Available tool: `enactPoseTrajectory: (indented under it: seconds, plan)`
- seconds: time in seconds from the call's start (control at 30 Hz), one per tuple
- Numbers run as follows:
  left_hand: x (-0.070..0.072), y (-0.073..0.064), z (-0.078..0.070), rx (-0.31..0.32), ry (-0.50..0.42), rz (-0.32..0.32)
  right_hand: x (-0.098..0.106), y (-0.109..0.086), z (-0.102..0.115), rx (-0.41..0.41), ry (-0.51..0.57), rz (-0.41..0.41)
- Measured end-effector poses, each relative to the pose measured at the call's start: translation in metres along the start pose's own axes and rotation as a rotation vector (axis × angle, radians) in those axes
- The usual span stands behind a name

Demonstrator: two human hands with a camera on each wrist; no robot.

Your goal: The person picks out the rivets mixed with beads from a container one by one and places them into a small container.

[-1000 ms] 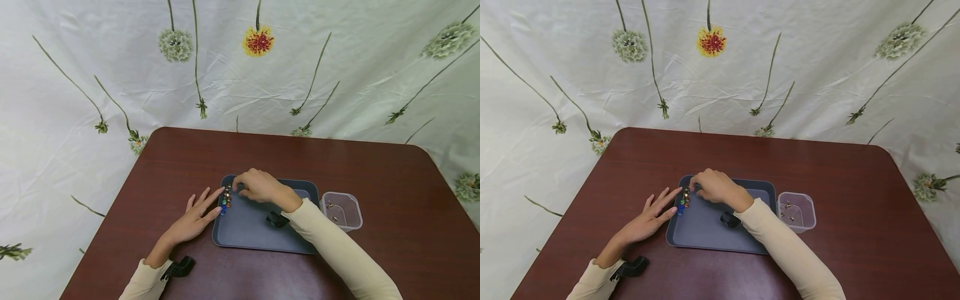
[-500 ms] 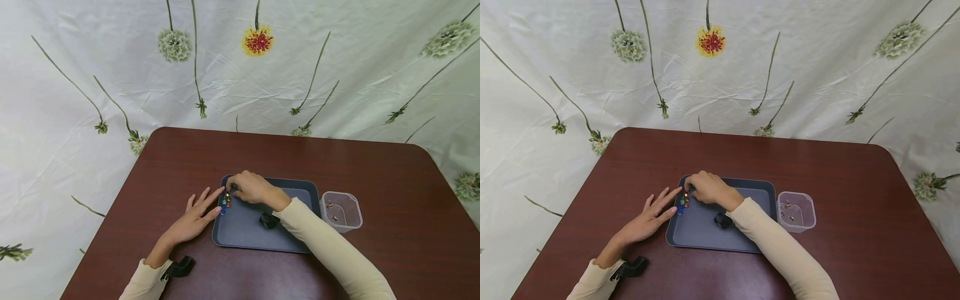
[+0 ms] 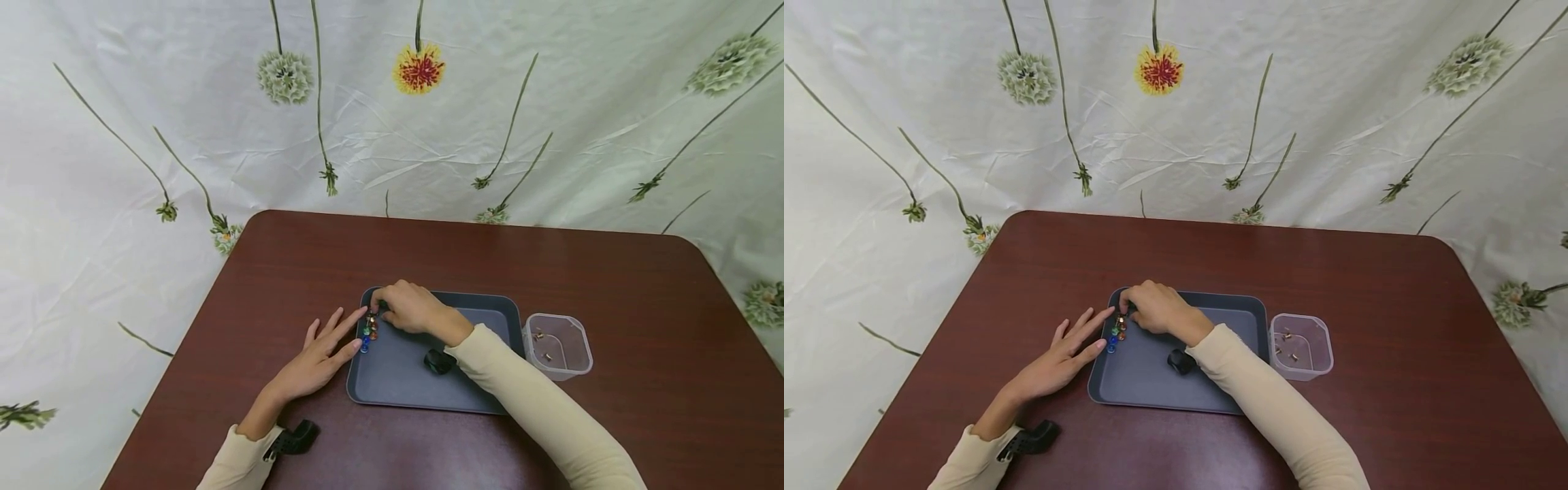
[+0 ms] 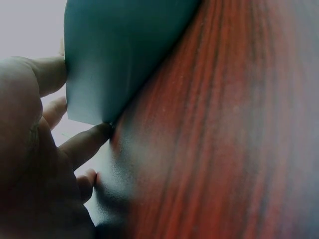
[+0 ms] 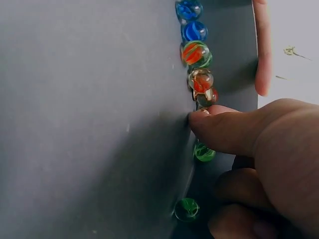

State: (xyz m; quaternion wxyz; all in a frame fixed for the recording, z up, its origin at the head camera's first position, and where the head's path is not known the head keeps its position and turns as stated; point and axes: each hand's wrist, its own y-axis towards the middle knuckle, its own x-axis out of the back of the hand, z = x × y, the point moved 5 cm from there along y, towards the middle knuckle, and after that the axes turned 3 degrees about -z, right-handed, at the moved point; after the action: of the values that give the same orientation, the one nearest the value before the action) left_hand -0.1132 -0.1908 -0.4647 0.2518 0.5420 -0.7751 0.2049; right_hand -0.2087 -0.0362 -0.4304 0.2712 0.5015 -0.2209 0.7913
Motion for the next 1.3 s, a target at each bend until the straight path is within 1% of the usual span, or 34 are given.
enactPoseTrajectory:
  seconds: [0.13,0.3,0.4,0.57,0.73,1.03,1.3]
  plan:
    - [-0.0002,-0.0005,-0.0003,0.001,-0.003,-0.002,-0.0016,0.0014,-0.0004,0.009,0.011,-0.007]
    - [-0.0015,0.0,-0.0009,-0.002,-0.003,0.002,-0.001,-0.0002,-0.0008,0.015,0.001,-0.014]
    - [-0.0011,0.0001,-0.0011,-0.002,-0.001,0.003,0.0022,-0.0033,-0.0006,0.006,0.005,-0.025]
    - [0.0017,0.0004,-0.0014,-0.012,0.001,-0.015,0.0073,-0.0046,-0.002,-0.038,-0.003,-0.076]
    - [0.0008,0.0,-0.0005,-0.001,-0.001,-0.005,0.003,-0.0028,-0.0035,-0.076,-0.026,-0.069]
    - [0.0007,-0.0005,-0.0013,0.001,-0.004,-0.006,0.0016,0.0002,-0.0014,-0.087,-0.035,-0.105]
    - [-0.0006,0.0004,-0.0005,0.0,-0.004,-0.003,-0.0008,0.0015,0.0001,-0.088,-0.064,-0.1]
